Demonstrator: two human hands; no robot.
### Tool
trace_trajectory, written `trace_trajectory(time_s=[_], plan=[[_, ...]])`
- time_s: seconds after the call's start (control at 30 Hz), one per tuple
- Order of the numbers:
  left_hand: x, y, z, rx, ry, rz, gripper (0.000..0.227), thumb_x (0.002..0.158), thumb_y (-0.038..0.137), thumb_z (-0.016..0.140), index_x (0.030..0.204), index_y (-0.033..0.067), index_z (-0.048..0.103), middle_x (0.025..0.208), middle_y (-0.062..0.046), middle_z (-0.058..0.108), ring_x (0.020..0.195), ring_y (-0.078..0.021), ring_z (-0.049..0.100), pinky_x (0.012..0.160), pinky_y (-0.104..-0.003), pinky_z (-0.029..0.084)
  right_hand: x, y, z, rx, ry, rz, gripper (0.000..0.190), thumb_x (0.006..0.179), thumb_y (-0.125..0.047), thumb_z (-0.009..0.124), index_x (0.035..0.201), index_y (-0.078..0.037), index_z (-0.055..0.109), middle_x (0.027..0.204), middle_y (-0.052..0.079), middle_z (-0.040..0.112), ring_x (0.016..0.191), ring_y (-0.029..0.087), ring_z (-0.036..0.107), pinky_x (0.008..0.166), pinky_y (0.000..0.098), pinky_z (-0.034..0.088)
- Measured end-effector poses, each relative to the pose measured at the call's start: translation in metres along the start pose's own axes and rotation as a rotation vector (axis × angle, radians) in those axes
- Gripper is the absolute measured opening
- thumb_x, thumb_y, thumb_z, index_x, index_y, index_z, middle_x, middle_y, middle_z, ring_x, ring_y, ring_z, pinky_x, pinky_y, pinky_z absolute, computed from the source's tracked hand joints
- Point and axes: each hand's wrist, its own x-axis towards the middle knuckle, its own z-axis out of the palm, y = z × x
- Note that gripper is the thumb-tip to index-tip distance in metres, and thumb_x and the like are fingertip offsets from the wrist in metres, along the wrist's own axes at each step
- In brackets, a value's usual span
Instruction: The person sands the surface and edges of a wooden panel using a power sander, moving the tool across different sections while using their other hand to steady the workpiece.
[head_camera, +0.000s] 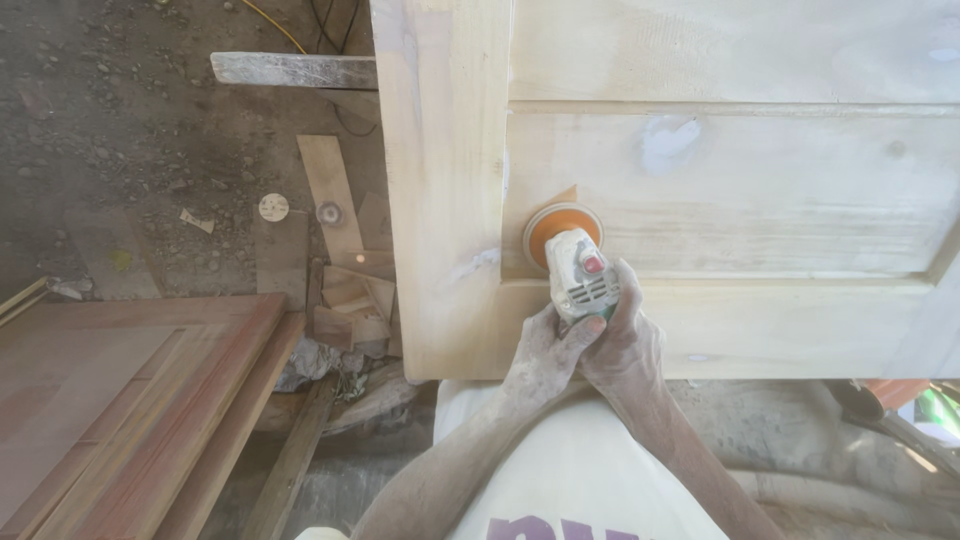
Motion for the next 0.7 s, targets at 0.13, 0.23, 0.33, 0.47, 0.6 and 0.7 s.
trace_trajectory(time_s=[0.13, 0.23, 0.33, 0.47, 0.6, 0.7], plan=[[-0.007, 0.003, -0.012, -0.022, 0.001, 0.01, 0.075, 0.088, 0.053, 0.074, 0.134, -0.0042, 0.059, 0.122, -0.013, 0.072, 0.114, -0.0172, 0.066, 0.096, -0.033, 0.054, -0.001, -0.011, 0.006, 0.025, -0.014, 0.005, 0.088, 0.085, -0.025, 0.075, 0.147, 0.0, 0.018, 0.096, 0.023, 0.072, 0.078, 0.039, 0.075, 0.062, 0.0465, 0.061], [-0.006, 0.005, -0.017, -0.039, -0.011, 0.021, 0.076, 0.087, 0.054, 0.074, 0.134, -0.0044, 0.059, 0.124, -0.014, 0.071, 0.118, -0.0187, 0.066, 0.099, -0.034, 0.054, 0.002, -0.015, 0.009, 0.01, -0.035, 0.015, 0.086, 0.088, -0.023, 0.074, 0.148, 0.002, 0.017, 0.098, 0.023, 0.071, 0.079, 0.039, 0.075, 0.065, 0.0458, 0.062], [-0.011, 0.005, -0.021, -0.029, -0.005, 0.025, 0.078, 0.086, 0.056, 0.074, 0.133, -0.005, 0.059, 0.124, -0.014, 0.071, 0.119, -0.0196, 0.065, 0.099, -0.035, 0.054, -0.002, -0.019, 0.012, 0.024, -0.049, 0.03, 0.087, 0.087, -0.025, 0.075, 0.146, 0.002, 0.017, 0.097, 0.022, 0.072, 0.079, 0.038, 0.076, 0.064, 0.0458, 0.062], [-0.01, 0.003, -0.026, 0.033, -0.008, -0.011, 0.081, 0.085, 0.06, 0.072, 0.134, -0.0033, 0.058, 0.123, -0.014, 0.072, 0.12, -0.0204, 0.067, 0.1, -0.035, 0.054, -0.002, -0.02, 0.015, 0.035, -0.053, -0.001, 0.087, 0.087, -0.024, 0.074, 0.146, 0.003, 0.017, 0.1, 0.024, 0.071, 0.08, 0.038, 0.076, 0.065, 0.0446, 0.063], [-0.008, 0.002, -0.022, 0.086, 0.0, -0.02, 0.081, 0.084, 0.06, 0.073, 0.134, -0.002, 0.06, 0.121, -0.015, 0.073, 0.119, -0.0221, 0.068, 0.098, -0.036, 0.054, -0.005, -0.017, 0.012, 0.035, -0.067, 0.046, 0.085, 0.089, -0.023, 0.072, 0.147, 0.002, 0.016, 0.1, 0.024, 0.071, 0.079, 0.038, 0.076, 0.064, 0.0443, 0.064], [-0.004, 0.004, -0.015, 0.168, -0.001, -0.051, 0.08, 0.083, 0.06, 0.073, 0.134, 0.0, 0.061, 0.121, -0.015, 0.074, 0.118, -0.0218, 0.069, 0.097, -0.036, 0.054, -0.006, -0.013, 0.008, 0.004, -0.026, 0.065, 0.084, 0.089, -0.023, 0.072, 0.148, -0.001, 0.017, 0.099, 0.025, 0.072, 0.079, 0.04, 0.075, 0.065, 0.0473, 0.063]])
